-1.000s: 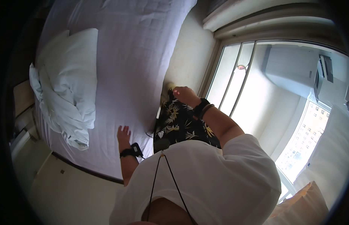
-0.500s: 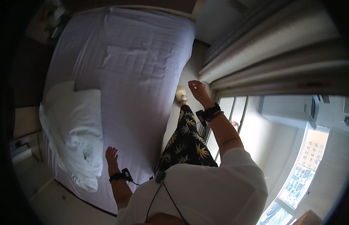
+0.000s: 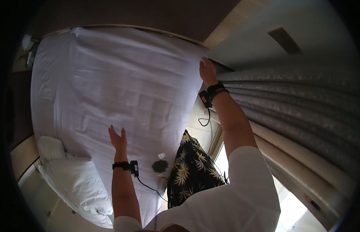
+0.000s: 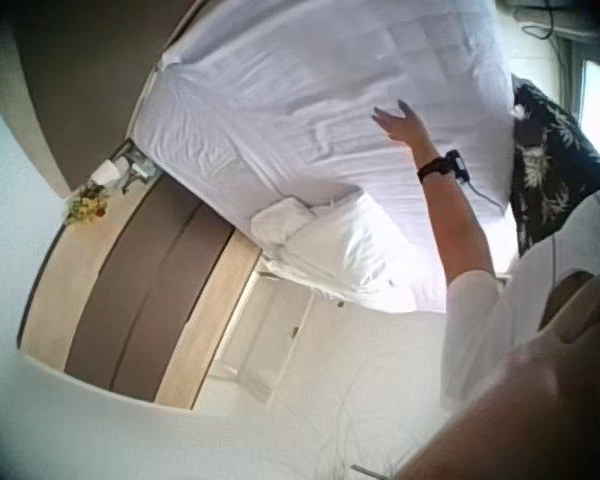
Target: The person tidies a bed by removing pillows and placing them in a cabinet, then pulls and smooths the bedsheet and a duvet across the mattress.
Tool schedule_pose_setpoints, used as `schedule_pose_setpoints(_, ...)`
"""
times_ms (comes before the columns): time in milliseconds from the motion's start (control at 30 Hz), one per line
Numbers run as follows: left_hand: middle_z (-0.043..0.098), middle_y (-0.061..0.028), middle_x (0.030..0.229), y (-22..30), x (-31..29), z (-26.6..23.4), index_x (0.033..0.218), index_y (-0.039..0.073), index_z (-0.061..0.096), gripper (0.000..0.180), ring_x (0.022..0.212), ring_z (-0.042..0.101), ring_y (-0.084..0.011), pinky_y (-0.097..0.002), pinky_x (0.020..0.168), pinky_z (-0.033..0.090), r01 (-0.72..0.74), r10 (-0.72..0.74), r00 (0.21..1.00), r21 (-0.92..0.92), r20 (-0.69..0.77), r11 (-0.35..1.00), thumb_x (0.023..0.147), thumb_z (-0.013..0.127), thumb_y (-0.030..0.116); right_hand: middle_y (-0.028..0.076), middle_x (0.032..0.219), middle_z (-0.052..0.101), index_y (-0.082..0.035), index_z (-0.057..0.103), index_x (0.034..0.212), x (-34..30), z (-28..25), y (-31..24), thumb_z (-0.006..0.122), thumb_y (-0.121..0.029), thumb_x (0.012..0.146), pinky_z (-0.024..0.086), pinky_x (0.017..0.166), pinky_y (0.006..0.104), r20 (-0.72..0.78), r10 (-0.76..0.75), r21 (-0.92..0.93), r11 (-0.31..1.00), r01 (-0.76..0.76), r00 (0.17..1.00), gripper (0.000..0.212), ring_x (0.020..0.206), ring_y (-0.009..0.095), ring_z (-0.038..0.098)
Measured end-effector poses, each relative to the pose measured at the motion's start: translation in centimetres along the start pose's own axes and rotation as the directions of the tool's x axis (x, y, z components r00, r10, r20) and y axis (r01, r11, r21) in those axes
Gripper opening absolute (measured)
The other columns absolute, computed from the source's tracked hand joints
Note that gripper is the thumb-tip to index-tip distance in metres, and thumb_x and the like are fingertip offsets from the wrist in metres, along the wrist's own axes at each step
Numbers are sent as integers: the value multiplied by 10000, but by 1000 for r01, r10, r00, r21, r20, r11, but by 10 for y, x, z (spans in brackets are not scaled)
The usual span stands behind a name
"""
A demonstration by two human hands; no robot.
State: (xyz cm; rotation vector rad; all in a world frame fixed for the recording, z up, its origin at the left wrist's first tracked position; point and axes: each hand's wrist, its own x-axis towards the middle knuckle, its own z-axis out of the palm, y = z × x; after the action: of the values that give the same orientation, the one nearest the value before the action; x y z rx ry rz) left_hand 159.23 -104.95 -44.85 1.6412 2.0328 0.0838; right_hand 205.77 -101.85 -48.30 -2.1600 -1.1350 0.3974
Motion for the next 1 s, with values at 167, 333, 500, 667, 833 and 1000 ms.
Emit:
schedule_pose_setpoints(167, 72, -174, 1358, 45, 85, 28, 1303, 67, 138, 687, 1262, 63, -292, -525, 969, 103, 95, -91, 995, 296, -27, 950, 804, 362, 482, 212, 1061, 501, 9, 488, 1047, 32, 36, 1, 541, -249, 749, 371, 853, 371, 104, -140, -194, 968, 158, 985, 398, 993, 335, 473)
schedule_pose_setpoints(333, -13, -155, 1372, 51, 110, 52, 1320, 72, 51, 732, 1272, 9, -271, -497, 983, 39, 254, -206, 961, 304, -182, 918, 805, 234, 559, 177, 899, 548, 1, 508, 947, 32, 27, -41, 583, -220, 695, 403, 771, 376, 267, 155, -88, 987, -136, 951, 344, 845, 341, 516)
schedule_pose_setpoints(500, 43, -167, 1368, 47, 111, 64, 1319, 76, 82, 765, 1270, 32, -277, -504, 978, 51, 181, -99, 954, 278, -282, 943, 781, 192, 608, 103, 802, 527, -78, 521, 809, -42, 34, -89, 671, -127, 545, 354, 787, 377, 502, -498, -81, 787, 611, 708, 307, 819, 289, 490)
schedule_pose_setpoints(667, 92, -170, 1362, 51, 107, 65, 1312, 73, 136, 734, 1265, 68, -286, -511, 970, 63, 180, -84, 947, 298, -309, 937, 787, 230, 577, 99, 813, 518, -61, 490, 828, -24, 19, -88, 666, -175, 563, 258, 877, 454, 307, -259, -124, 943, 308, 916, 337, 837, 275, 498)
schedule_pose_setpoints(833, 107, -165, 1360, 32, 110, 61, 1308, 68, 150, 713, 1263, 82, -280, -520, 964, 81, 198, -69, 930, 335, -361, 921, 789, 258, 545, 184, 757, 570, 13, 533, 946, 13, 21, -74, 625, -217, 672, 439, 659, 356, 306, -94, -86, 988, 125, 947, 369, 696, 298, 554)
schedule_pose_setpoints(1000, 48, -169, 1368, 43, 106, 64, 1317, 53, 93, 783, 1272, 23, -278, -506, 980, 18, 195, -149, 974, 293, -173, 936, 757, 282, 567, 140, 735, 507, 64, 512, 857, 26, 16, -28, 650, -206, 690, 408, 658, 320, -60, 38, -272, 961, -53, 997, 346, 693, 222, 489)
